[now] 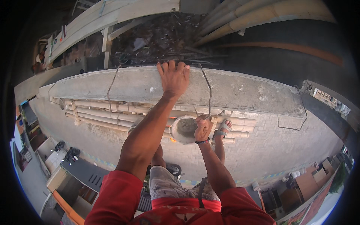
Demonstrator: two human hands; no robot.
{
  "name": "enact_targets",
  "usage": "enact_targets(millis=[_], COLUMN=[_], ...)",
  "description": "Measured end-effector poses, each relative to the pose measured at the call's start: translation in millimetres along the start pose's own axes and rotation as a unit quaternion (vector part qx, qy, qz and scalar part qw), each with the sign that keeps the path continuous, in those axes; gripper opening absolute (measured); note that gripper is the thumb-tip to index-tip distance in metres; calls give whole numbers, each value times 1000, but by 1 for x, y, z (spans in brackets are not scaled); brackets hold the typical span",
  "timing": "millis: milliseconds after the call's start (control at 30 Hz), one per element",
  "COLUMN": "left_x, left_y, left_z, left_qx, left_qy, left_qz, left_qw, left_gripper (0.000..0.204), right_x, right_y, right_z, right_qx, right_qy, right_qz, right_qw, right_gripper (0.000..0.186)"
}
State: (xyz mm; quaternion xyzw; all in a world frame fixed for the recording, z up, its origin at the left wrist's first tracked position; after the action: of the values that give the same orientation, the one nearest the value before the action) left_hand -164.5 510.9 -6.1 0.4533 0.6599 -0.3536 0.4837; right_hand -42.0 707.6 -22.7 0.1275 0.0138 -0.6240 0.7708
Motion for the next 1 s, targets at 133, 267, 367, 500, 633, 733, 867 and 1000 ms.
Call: enact_targets(millis=[133,267,367,500,633,733,867,1000], left_x=[-1,-1,-1,0,2,1,0,0], left_y=[-1,-3,-3,-4,-3,-4,-4,-6], left_z=[-1,0,0,-1,1,1,1,2], left_qx=[-2,4,1,-6,-3,-7,-10,-14], left_qy=[0,6,6,6,15,20,21,27], left_qz=[18,19,30,50,54,66,73,87], left_qw=[1000,1000,1000,999,998,998,997,996], left_gripper=[24,24,23,24,24,24,23,22], right_x=[3,7,7,6,6,3,-2,-10], right_y=[3,10,10,8,10,9,7,2], right_z=[-6,-8,-1,-2,4,3,-7,-2], right_qx=[-7,32,32,29,32,32,9,43], right_qy=[51,43,40,36,33,24,-2,-14], right_qz=[43,49,53,62,95,119,147,182], right_qw=[998,997,997,997,994,992,989,982], right_gripper=[67,65,63,62,57,56,54,51])
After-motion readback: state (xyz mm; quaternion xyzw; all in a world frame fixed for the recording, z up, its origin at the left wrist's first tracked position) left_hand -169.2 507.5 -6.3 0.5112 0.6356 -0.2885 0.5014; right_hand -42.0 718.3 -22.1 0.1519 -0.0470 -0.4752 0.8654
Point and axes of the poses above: each hand's wrist, its own y-axis away from the middle knuckle, its own x-axis out of the palm, z = x × y, the point moved 2 cm from there along -y, towards the middle knuckle, and after that the axes turned 5 degrees about z, right-handed, at the moved point
